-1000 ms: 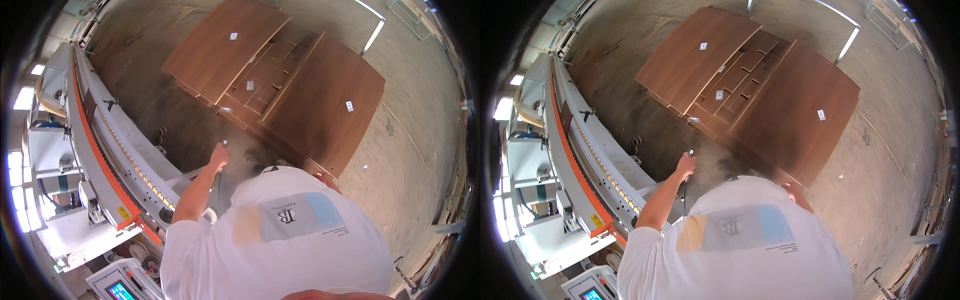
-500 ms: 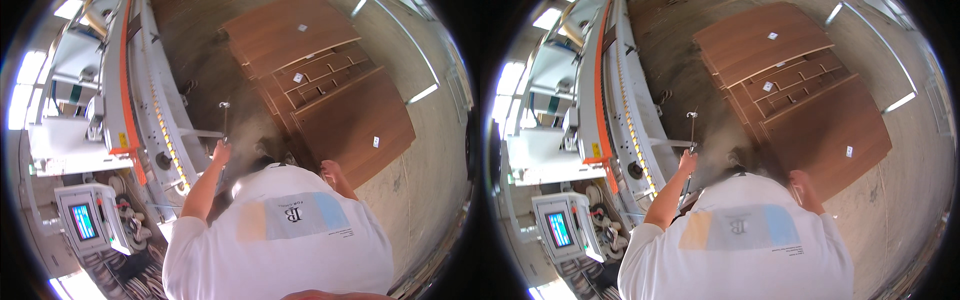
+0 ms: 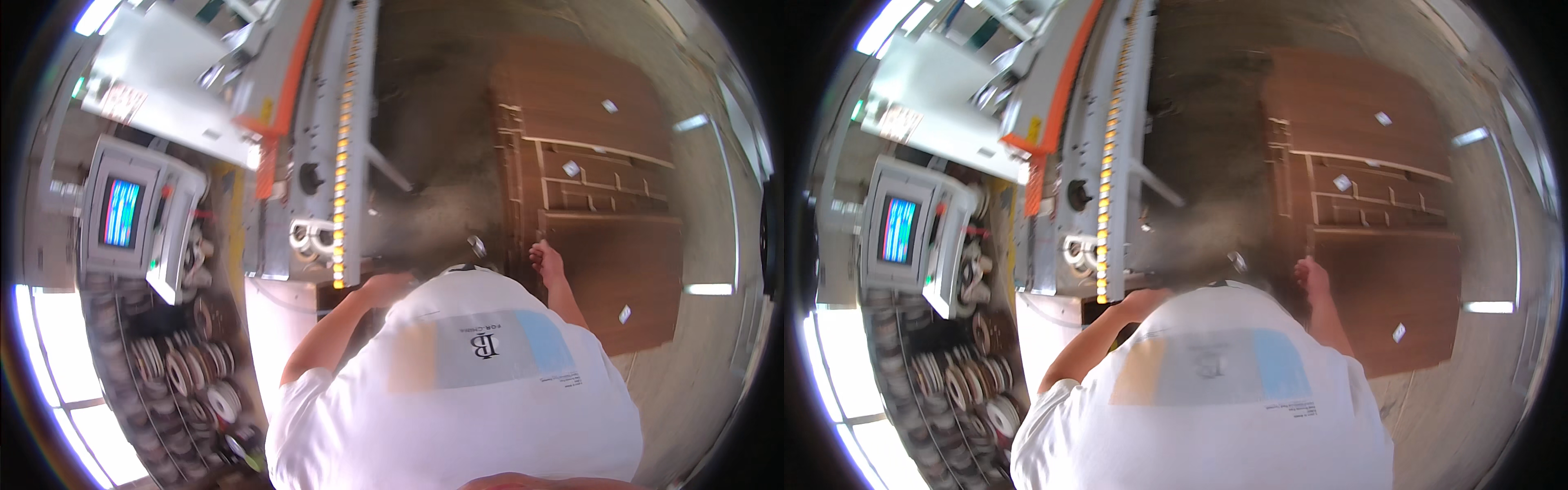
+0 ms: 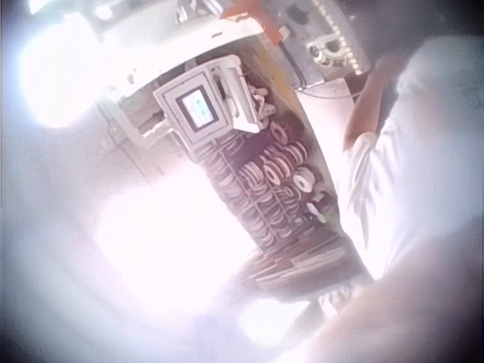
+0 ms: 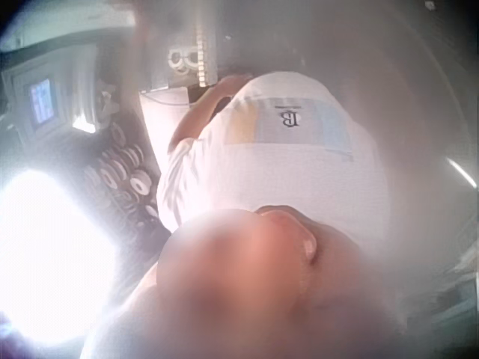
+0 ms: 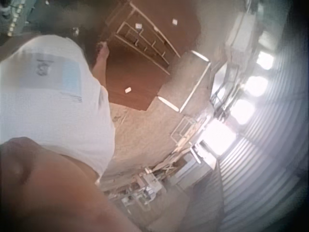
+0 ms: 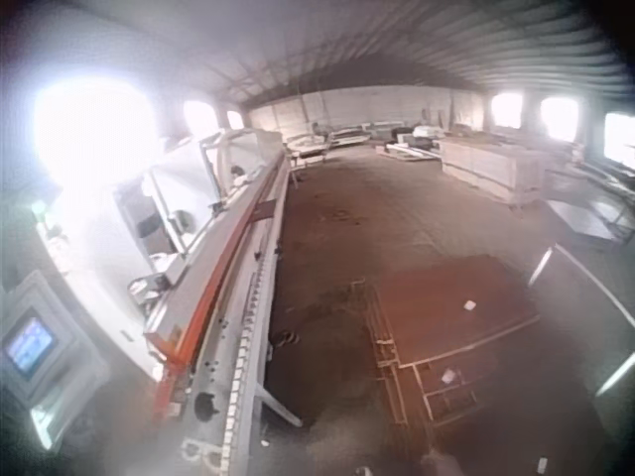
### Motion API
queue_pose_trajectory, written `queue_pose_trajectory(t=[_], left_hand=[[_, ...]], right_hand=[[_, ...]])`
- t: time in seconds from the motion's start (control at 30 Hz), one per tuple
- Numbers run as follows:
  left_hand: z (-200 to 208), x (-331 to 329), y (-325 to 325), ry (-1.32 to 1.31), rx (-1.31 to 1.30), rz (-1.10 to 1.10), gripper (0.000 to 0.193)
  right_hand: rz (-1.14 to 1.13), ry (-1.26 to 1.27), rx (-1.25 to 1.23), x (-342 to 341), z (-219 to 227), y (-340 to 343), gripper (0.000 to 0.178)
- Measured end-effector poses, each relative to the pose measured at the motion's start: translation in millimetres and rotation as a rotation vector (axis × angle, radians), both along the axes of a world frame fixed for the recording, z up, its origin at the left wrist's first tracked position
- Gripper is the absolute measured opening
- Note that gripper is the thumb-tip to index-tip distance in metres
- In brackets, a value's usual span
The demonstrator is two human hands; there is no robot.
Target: The person picks up wood panels from a stack, places them into an edge-banding machine one by one, and uses a handheld blow-off tool to clean the panels and the machine bed.
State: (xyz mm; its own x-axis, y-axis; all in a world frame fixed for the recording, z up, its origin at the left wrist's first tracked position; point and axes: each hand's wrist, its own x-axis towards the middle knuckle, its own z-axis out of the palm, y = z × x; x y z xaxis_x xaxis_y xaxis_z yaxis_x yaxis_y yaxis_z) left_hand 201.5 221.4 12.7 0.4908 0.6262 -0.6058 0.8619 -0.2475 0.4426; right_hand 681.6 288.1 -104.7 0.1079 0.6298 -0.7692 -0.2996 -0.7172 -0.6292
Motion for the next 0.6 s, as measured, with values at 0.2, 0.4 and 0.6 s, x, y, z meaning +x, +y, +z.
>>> queue_pose_trajectory(t=[0.2, 0.4, 0.6], left_hand=[[73.3, -74.3, -44.1, 0.114, -0.120, 0.341, 0.053], [24.2, -293.9, -155.9, 0.269, 0.305, 1.586, 0.041], [118.8, -379.4, -238.4, 0.619, 0.289, 1.056, 0.051]], right_hand=[[-0.020, -0.016, 0.075, -52.3, -11.8, 69.7, 0.036], [0.410, -0.112, 0.122, -153.9, 8.8, 72.9, 0.038], [0.787, -0.211, 0.069, -201.5, -18.2, 42.2, 0.038]])
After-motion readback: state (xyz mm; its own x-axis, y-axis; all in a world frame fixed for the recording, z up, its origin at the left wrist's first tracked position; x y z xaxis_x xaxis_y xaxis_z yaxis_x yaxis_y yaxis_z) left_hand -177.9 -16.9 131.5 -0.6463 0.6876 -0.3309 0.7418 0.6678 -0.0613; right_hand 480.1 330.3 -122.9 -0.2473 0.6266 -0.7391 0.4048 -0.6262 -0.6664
